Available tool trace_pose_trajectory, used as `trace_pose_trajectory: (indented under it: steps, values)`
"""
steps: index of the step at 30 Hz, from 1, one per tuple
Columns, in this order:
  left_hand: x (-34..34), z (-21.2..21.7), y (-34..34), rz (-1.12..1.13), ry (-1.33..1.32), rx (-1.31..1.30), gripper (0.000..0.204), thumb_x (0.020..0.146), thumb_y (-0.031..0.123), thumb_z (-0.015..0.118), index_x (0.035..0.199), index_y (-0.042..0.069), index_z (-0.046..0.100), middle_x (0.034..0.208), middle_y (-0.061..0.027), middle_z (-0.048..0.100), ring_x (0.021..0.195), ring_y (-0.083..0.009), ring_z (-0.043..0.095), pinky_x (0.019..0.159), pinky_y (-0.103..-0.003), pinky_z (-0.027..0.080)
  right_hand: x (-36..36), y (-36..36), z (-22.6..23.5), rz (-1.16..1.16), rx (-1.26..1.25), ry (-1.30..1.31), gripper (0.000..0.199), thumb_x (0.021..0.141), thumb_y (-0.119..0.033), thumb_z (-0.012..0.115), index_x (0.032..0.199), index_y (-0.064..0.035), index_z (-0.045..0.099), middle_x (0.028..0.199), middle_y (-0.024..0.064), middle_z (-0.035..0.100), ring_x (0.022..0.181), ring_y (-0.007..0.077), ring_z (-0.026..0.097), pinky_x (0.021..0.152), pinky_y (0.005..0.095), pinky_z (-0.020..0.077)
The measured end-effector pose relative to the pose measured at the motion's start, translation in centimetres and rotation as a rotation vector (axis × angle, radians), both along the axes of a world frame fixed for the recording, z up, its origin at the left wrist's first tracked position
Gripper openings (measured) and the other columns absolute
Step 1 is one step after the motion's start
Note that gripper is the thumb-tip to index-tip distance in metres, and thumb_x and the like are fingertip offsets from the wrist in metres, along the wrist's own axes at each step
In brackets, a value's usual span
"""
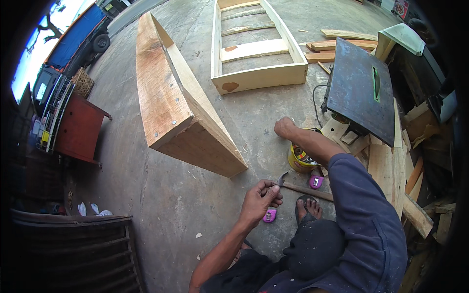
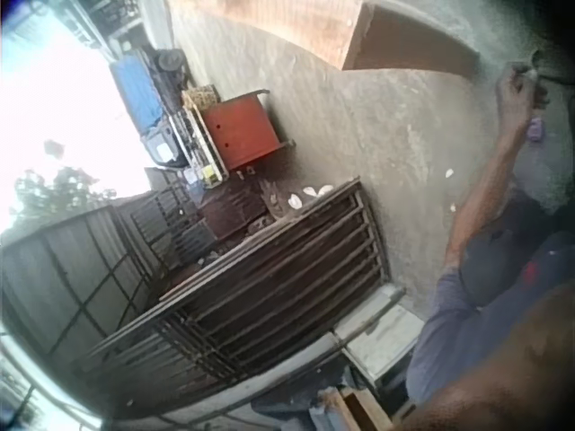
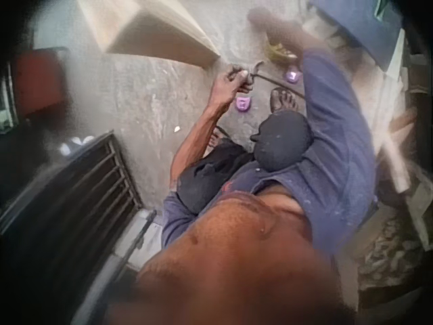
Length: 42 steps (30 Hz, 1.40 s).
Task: The person assembles a wooden frame by hand, using a hammer to drive nails into pre-drilled holes. They repeatedly pick up nails from a yellow container, position them, and hammer them into the frame while holding the wood steady.
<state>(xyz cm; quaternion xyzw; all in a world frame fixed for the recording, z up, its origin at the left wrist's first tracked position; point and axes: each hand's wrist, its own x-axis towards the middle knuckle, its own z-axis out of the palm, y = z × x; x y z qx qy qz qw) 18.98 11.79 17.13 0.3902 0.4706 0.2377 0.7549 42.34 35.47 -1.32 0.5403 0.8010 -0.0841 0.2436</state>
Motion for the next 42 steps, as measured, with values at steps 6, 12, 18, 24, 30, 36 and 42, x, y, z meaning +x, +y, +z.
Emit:
trace_pose_trajectory:
  steps: [6, 12, 18, 24, 30, 36, 42]
  values:
    - [-1.4, -1.1, 0.2, 0.125, 0.083, -0.078, 0.027, 0.105, 0.029, 0.064, 0.111, 0.002, 0.061, 0.093, -0.0061, 0.065, 0.082, -0.0150, 0.065, 0.077, -0.030, 0.054, -0.4, 1.0, -3.8, 0.151, -0.100, -0.137, 0.022, 0.093, -0.017, 0.068, 0.113, -0.0175, 0.080, 0.122, 0.0036, 0.075, 0.112, 0.0261, 0.072, 0.084, 0.0404, 0.0610]
    - [-3.5, 4.3, 2.3, 0.354, 0.102, 0.312, 0.031, 0.111, 0.031, 0.050, 0.088, 0.009, 0.052, 0.075, 0.0019, 0.049, 0.068, -0.0085, 0.046, 0.065, -0.028, 0.042, -2.7, -0.6, 3.1, -0.147, -0.093, 0.315, 0.021, 0.084, -0.024, 0.069, 0.096, -0.0087, 0.075, 0.098, 0.0111, 0.078, 0.090, 0.0258, 0.077, 0.076, 0.0421, 0.0600]
    - [-10.4, 17.6, 10.8, 0.888, 0.597, 1.222, 0.047, 0.110, 0.047, 0.047, 0.098, 0.002, 0.043, 0.100, -0.0095, 0.044, 0.093, -0.0200, 0.046, 0.090, -0.038, 0.046, -11.8, -1.5, 8.0, -0.658, -0.126, 1.748, 0.031, 0.093, -0.027, 0.051, 0.100, 0.0012, 0.062, 0.094, 0.0203, 0.072, 0.090, 0.0251, 0.073, 0.081, 0.0356, 0.0558]
    - [-12.4, 17.6, 16.9, 0.627, 0.124, 0.469, 0.040, 0.102, 0.034, 0.069, 0.109, 0.001, 0.048, 0.097, -0.0092, 0.059, 0.090, -0.0161, 0.064, 0.082, -0.032, 0.055, -19.5, 0.6, 4.9, -0.561, 0.073, 1.717, 0.038, 0.101, -0.029, 0.037, 0.095, 0.0038, 0.055, 0.088, 0.0248, 0.059, 0.083, 0.0331, 0.057, 0.083, 0.0434, 0.0458]
    - [-26.3, 16.0, 9.5, 0.841, -0.159, 0.436, 0.037, 0.105, 0.028, 0.061, 0.120, -0.006, 0.058, 0.107, -0.0163, 0.069, 0.094, -0.0232, 0.071, 0.087, -0.037, 0.059, -24.2, -5.3, 13.0, -0.534, 0.002, 1.479, 0.041, 0.101, -0.031, 0.038, 0.100, 0.0044, 0.057, 0.102, 0.0345, 0.064, 0.097, 0.0496, 0.063, 0.087, 0.0529, 0.0464]
    - [-35.2, 11.8, -3.9, 1.135, -0.446, 0.334, 0.061, 0.106, 0.044, 0.042, 0.146, -0.001, 0.049, 0.139, -0.0233, 0.060, 0.124, -0.0391, 0.063, 0.103, -0.054, 0.056, -22.4, -10.6, 27.6, -0.173, -0.138, 1.038, 0.046, 0.103, -0.030, 0.034, 0.126, 0.0064, 0.052, 0.101, 0.0391, 0.067, 0.099, 0.0552, 0.065, 0.092, 0.0579, 0.0484]
    - [-25.6, 3.6, -10.0, 0.886, 0.656, 0.863, 0.061, 0.096, 0.030, 0.070, 0.146, 0.002, 0.048, 0.140, -0.0142, 0.060, 0.125, -0.0261, 0.061, 0.108, -0.042, 0.049, -18.4, -9.4, 37.5, 0.116, -0.174, 0.643, 0.044, 0.105, -0.027, 0.033, 0.123, 0.0072, 0.054, 0.107, 0.0391, 0.067, 0.107, 0.0519, 0.067, 0.098, 0.0579, 0.0482]
